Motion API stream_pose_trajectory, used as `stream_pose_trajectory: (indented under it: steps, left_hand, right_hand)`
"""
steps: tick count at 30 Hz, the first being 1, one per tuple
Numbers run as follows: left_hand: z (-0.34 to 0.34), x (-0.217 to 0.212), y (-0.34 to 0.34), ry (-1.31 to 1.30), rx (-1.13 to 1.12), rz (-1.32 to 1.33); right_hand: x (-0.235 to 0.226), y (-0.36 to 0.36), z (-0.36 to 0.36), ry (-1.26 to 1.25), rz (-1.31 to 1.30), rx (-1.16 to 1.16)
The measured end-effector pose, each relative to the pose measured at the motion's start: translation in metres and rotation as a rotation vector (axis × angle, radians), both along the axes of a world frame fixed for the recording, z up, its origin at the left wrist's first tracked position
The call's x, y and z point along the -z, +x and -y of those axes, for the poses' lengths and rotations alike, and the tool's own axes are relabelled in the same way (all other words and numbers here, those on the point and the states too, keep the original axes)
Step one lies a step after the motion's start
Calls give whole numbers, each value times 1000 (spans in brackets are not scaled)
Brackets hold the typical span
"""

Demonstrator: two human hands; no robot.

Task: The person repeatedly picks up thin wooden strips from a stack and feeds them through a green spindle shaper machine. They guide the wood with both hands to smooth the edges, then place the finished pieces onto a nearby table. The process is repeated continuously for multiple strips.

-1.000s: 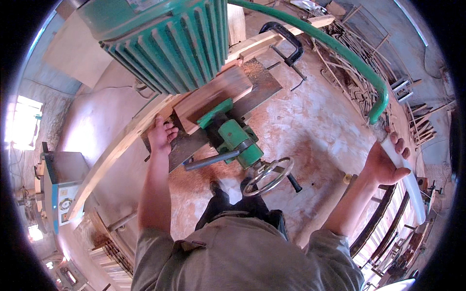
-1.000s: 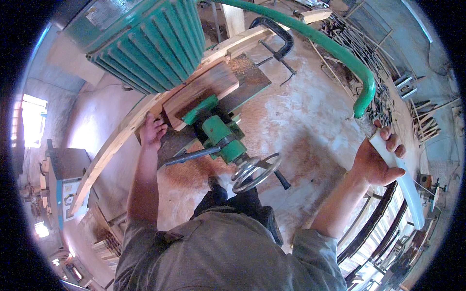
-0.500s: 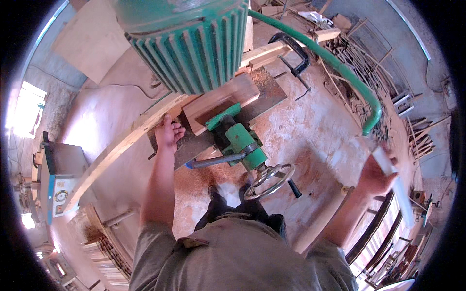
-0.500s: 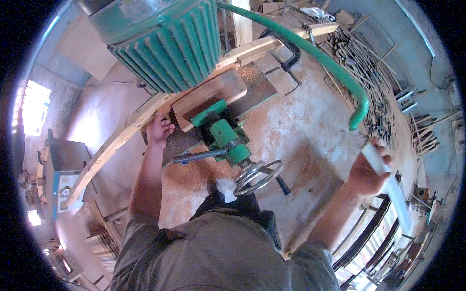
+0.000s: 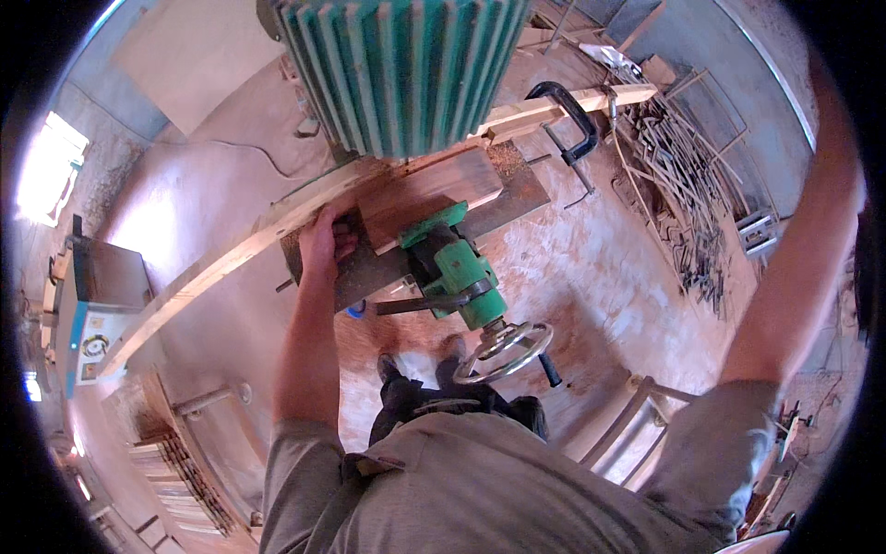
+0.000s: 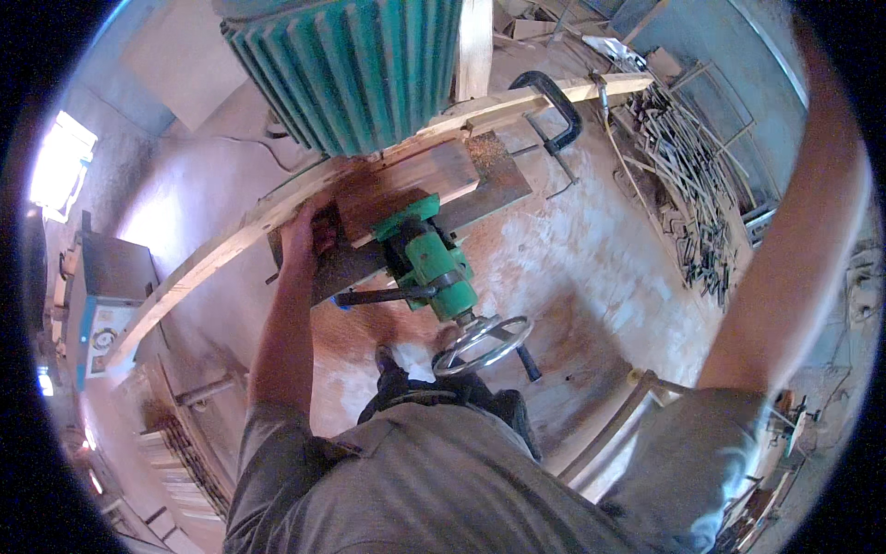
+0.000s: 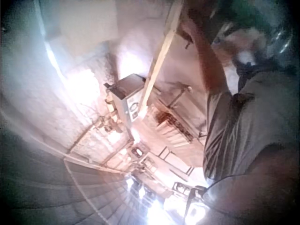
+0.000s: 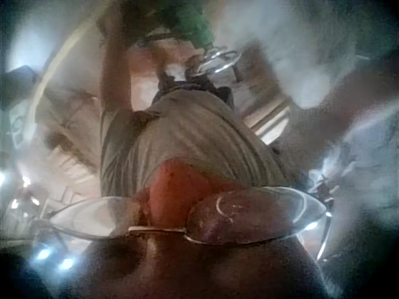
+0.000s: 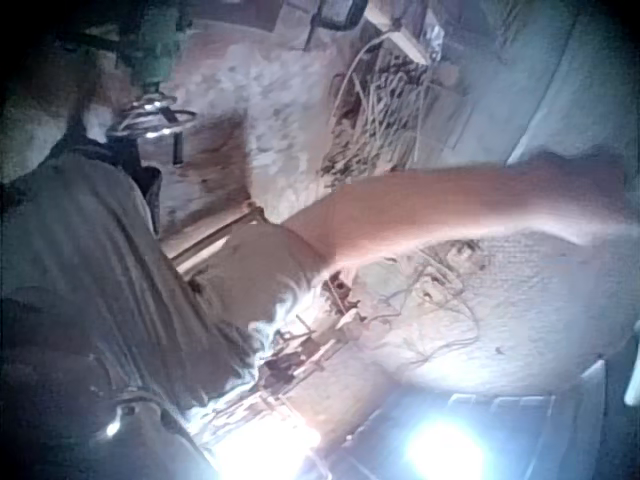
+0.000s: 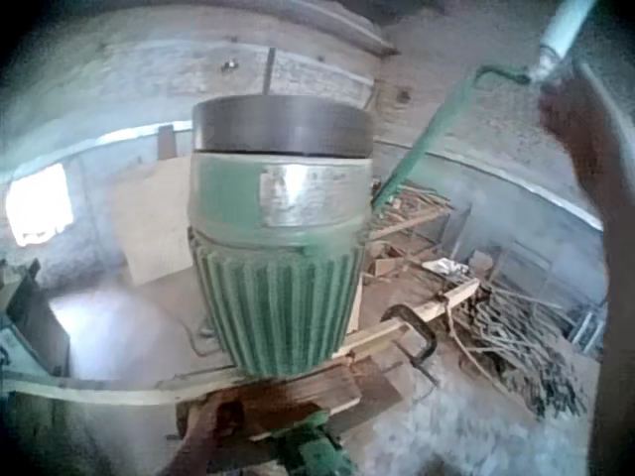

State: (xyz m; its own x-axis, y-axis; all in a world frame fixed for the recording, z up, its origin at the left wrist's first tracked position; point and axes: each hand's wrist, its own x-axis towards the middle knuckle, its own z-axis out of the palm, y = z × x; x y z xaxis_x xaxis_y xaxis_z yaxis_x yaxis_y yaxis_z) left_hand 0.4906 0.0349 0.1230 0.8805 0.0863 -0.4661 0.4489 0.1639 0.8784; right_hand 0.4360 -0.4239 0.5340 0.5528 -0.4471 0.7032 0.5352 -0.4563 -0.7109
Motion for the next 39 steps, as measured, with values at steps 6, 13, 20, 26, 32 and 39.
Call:
stream_pose_trajectory:
  steps: [6,13,20,26,32,39]
  left_hand:
    - [-4,22,6,-37,-68,-12]
    - [-19,22,7,-12,-105,12]
    - [-3,12,3,-84,-157,-111]
    - [-23,41,17,-267,-263,-95]
    - [-107,57,7,-243,-384,-89]
    - [-277,27,-62,-229,-418,243]
  right_hand:
    - [247,-52,-222,-540,-631,-754]
    - [265,-37,-226,-71,-994,-1231]
    - [431,-69,-27,-7,-996,-200]
    - [438,-186,16,450,-998,6]
    - [448,-320,26,798,-945,294]
    - [469,-430,-58,949,-1015,324]
